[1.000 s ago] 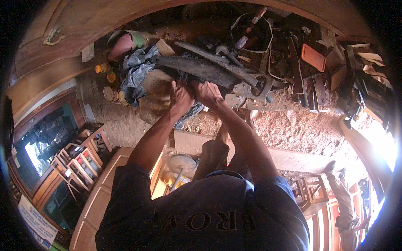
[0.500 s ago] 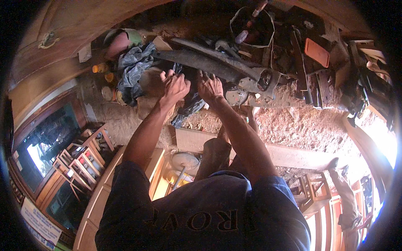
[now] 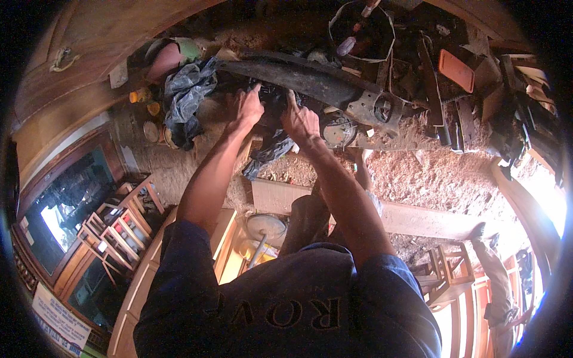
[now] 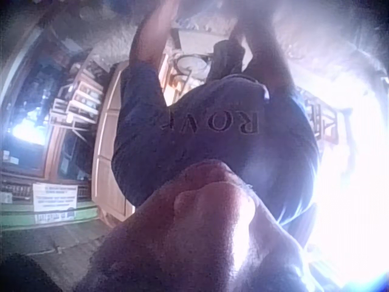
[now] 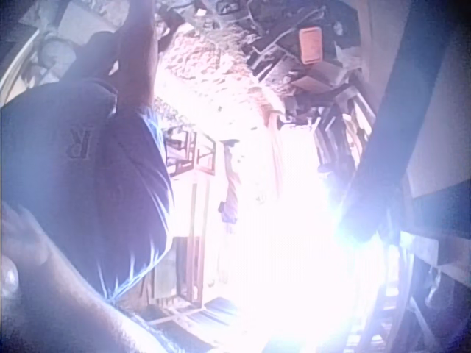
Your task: The person assembles small wooden pieces on a workbench, using a hammer to tap them into place. They handle several pieces, aligning and securing them together.
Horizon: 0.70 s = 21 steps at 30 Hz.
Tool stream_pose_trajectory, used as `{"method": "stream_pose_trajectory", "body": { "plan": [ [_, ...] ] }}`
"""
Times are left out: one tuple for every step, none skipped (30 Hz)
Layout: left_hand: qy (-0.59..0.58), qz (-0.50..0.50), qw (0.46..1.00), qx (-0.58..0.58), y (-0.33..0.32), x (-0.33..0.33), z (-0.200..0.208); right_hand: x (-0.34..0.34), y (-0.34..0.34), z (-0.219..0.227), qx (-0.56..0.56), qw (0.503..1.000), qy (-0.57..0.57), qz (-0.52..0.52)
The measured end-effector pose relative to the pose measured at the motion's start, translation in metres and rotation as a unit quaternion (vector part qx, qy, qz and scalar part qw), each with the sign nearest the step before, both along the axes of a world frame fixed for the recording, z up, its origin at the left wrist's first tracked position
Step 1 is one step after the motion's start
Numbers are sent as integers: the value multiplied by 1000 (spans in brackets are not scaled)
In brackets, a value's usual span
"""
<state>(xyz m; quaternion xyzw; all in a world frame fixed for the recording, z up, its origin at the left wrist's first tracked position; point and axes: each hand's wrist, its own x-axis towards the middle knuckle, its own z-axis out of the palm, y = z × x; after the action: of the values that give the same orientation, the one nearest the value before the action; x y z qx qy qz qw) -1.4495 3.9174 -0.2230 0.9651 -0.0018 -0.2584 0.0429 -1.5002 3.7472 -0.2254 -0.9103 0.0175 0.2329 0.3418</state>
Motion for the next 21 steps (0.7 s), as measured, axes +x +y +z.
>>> {"method": "stream_pose_trajectory", "body": {
  "plan": [
    [-5, 6, 999, -46, 4, 6, -7, 2, -2, -1, 3, 1000, -10, 2],
    [26, 26, 996, -81, 9, 12, -14, 4, -2, -3, 5, 1000, 0, 11],
    [65, 48, 992, -100, 14, 20, -19, 5, -3, -4, 2, 1000, 4, 15],
    [46, 37, 990, -130, 17, 23, -22, 7, -3, -6, 15, 1000, 16, 10],
    [49, 40, 988, -139, 19, 27, -24, 8, -3, -8, 22, 1000, 23, 0],
    [52, 43, 987, -148, 19, 29, -24, 8, -3, -10, 23, 999, 35, -13],
    [54, 52, 991, -114, 18, 29, -21, 9, -3, -11, 29, 999, 27, -13],
    [37, 42, 994, -99, 16, 28, -17, 9, -2, -13, 30, 999, 25, -16],
    [43, 40, 996, -70, 13, 25, -12, 9, -2, -14, 30, 999, 30, -17],
    [29, 31, 998, -48, 10, 23, -7, 8, -2, -15, 32, 999, 30, -17],
    [33, 22, 999, -33, 7, 22, -3, 8, -2, -16, 32, 999, 36, -17],
    [17, 5, 1000, -24, 5, 21, -1, 8, -1, -17, 27, 998, 49, -15],
    [-1, -14, 1000, -11, 4, 20, 0, 7, -1, -18, 27, 998, 47, -16],
    [-9, -20, 1000, -4, 4, 20, -1, 7, -2, -18, 24, 998, 51, -16],
    [-20, -30, 999, 8, 4, 20, -2, 7, -1, -18, 17, 998, 60, -18],
    [-31, -40, 998, 20, 6, 20, -5, 7, -1, -18, 24, 998, 58, -20],
    [-31, -42, 999, 10, 8, 20, -8, 7, -1, -18, 26, 998, 61, -24],
    [-31, -44, 999, -1, 10, 19, -12, 7, -1, -18, 26, 997, 67, -30],
    [-31, -46, 998, -13, 12, 18, -15, 7, 0, -18, 27, 997, 66, -30],
    [-45, -57, 997, -3, 13, 17, -18, 8, 0, -17, 28, 997, 68, -32],
    [-60, -68, 996, 6, 13, 16, -21, 8, 0, -17, 22, 996, 76, -36]
  ]
}}
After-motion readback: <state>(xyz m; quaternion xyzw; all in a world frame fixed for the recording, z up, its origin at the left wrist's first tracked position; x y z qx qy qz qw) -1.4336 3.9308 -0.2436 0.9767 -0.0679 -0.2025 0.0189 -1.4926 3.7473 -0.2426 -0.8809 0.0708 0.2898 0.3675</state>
